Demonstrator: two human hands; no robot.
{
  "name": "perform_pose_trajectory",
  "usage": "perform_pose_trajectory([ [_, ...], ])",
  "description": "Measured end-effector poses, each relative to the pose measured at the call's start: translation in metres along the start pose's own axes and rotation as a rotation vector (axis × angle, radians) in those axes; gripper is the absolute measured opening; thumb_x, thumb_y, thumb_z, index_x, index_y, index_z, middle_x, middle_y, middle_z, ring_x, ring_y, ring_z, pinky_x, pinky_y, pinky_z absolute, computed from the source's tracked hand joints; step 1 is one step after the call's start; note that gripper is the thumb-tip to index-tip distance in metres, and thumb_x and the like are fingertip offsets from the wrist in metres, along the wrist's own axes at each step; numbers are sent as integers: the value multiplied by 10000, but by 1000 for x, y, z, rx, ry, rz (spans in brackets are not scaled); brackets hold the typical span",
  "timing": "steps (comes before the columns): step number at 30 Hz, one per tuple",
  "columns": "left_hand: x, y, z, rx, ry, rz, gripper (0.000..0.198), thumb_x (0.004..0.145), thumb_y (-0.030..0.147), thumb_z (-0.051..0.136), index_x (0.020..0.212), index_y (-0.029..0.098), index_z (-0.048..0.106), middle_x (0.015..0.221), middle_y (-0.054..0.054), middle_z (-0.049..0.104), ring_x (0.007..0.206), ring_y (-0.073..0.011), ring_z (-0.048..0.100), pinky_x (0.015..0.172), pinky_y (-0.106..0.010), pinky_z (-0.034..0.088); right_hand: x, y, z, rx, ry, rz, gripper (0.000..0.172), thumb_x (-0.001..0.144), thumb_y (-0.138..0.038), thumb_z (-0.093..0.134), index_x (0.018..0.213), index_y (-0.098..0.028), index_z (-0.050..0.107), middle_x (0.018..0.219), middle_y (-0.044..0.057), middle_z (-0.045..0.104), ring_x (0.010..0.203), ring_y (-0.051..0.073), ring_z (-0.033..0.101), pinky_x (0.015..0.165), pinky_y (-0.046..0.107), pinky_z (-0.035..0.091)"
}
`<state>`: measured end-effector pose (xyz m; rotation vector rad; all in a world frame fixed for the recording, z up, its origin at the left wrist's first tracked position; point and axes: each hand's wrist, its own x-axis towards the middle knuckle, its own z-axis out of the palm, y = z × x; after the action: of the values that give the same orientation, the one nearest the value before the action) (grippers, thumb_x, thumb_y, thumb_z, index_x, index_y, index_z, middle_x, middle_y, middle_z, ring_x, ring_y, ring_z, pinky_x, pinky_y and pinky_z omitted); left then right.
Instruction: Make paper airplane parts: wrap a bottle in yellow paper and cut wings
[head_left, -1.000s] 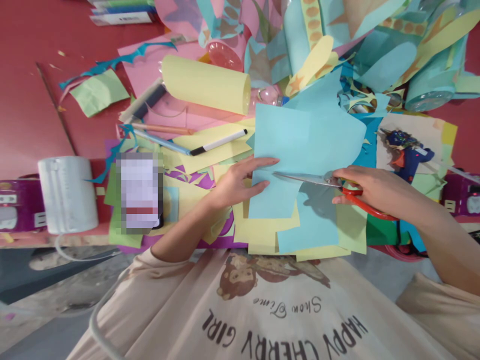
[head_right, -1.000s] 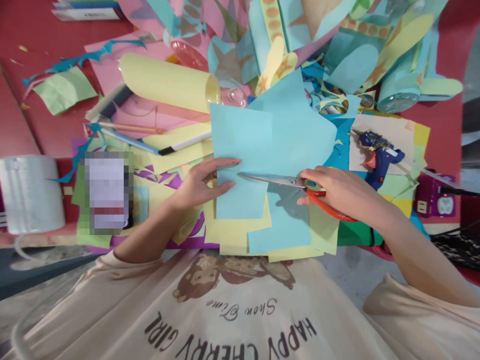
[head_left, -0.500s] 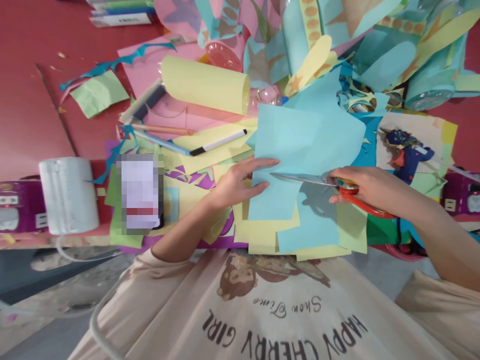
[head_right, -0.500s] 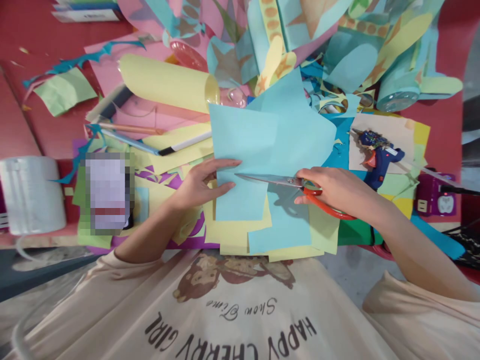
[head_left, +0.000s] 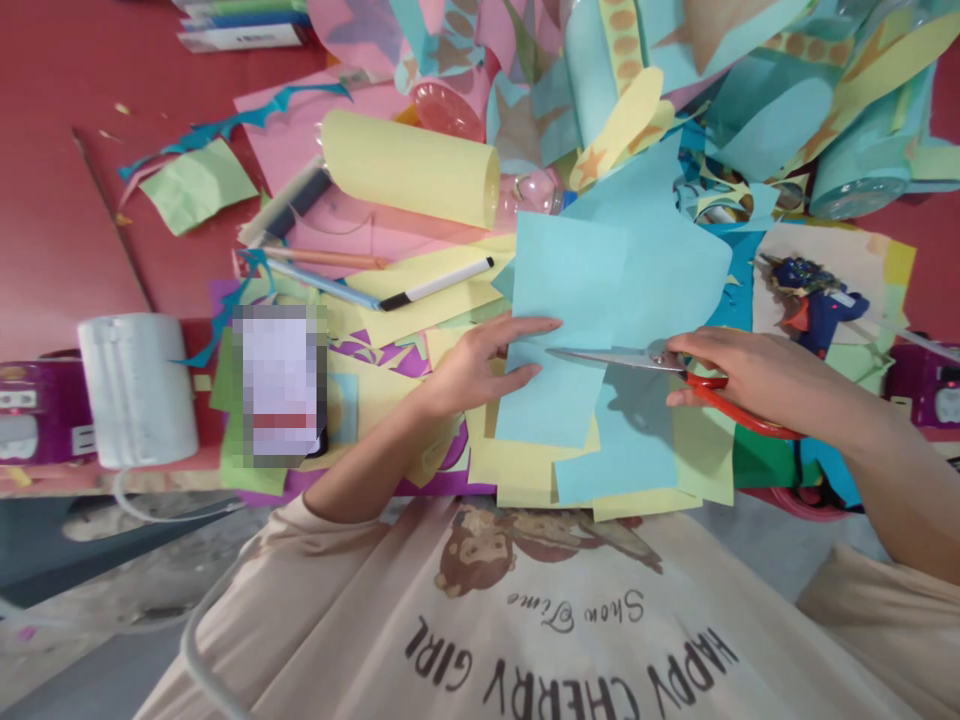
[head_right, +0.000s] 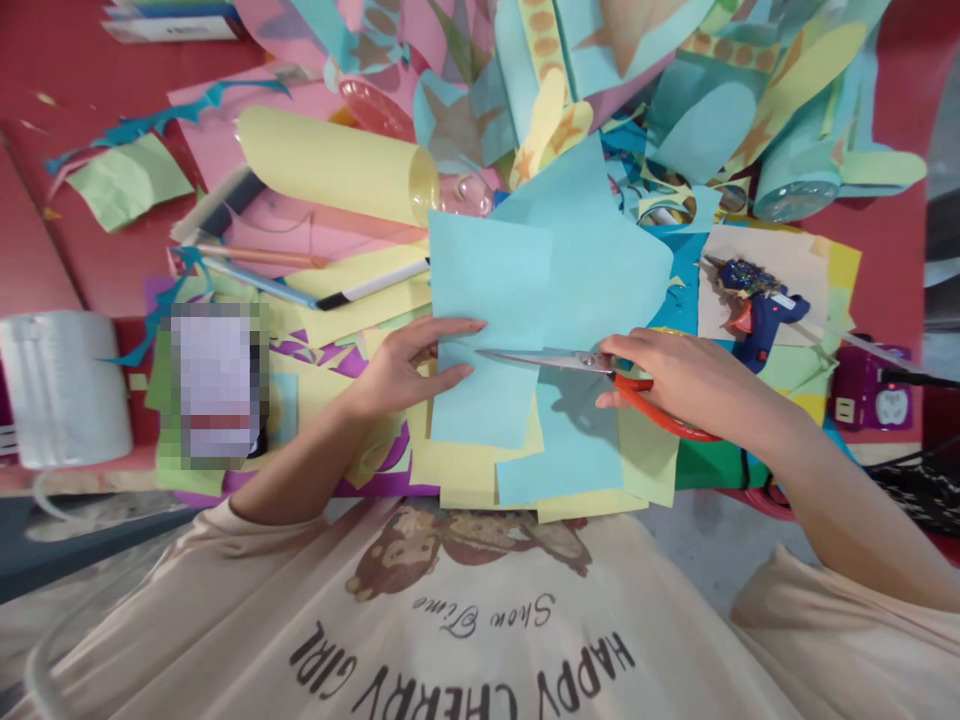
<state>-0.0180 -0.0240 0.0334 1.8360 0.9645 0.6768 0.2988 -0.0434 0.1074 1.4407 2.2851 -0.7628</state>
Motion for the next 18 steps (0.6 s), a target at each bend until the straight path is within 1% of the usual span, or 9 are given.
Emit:
perform_pose_trajectory([
  [6, 1, 3, 0, 23, -23, 10, 411, 831, 224, 616, 1242, 224, 630, 1199, -66, 699, 932, -162, 659, 634, -221, 495, 4, -5, 1, 21, -15, -9, 549, 873, -689, 425, 1183, -257, 563, 1128, 120, 668, 795, 274, 673, 544, 324, 450],
  [10, 1, 4, 1, 47, -34, 18, 403, 835, 229, 615, 1238, 214, 632, 1198, -69, 700, 935, -166, 662, 721, -245, 517, 8, -10, 1, 45, -30, 0, 566, 863, -697, 435, 1179, -247, 569, 1065, 122, 690, 776, 295, 680, 551, 343, 453],
  [12, 1, 3, 1, 49, -34, 16, 407, 834, 235, 616, 1241, 221, 630, 1204, -67, 698, 932, -169, 664, 737, -255, 522, 10, -11, 1, 63, -46, 2, 558, 860, -697, 441, 1165, -248, 571, 1068, 116, 695, 779, 301, 684, 553, 348, 454],
  [15, 1, 2, 2, 45, -35, 10, 415, 832, 237, 618, 1248, 229, 627, 1205, -68, 696, 947, -178, 659, 683, -244, 513, 10, -10, 2, 88, -47, -8, 540, 860, -694, 449, 1135, -248, 579, 1058, 106, 704, 781, 299, 687, 559, 349, 456],
  [18, 1, 1, 2, 28, -40, 5, 427, 827, 227, 625, 1254, 229, 624, 1206, -75, 693, 937, -171, 653, 644, -225, 498, 10, -7, 4, 96, -30, -21, 531, 859, -694, 451, 1122, -255, 588, 998, 98, 717, 749, 291, 681, 545, 344, 445],
])
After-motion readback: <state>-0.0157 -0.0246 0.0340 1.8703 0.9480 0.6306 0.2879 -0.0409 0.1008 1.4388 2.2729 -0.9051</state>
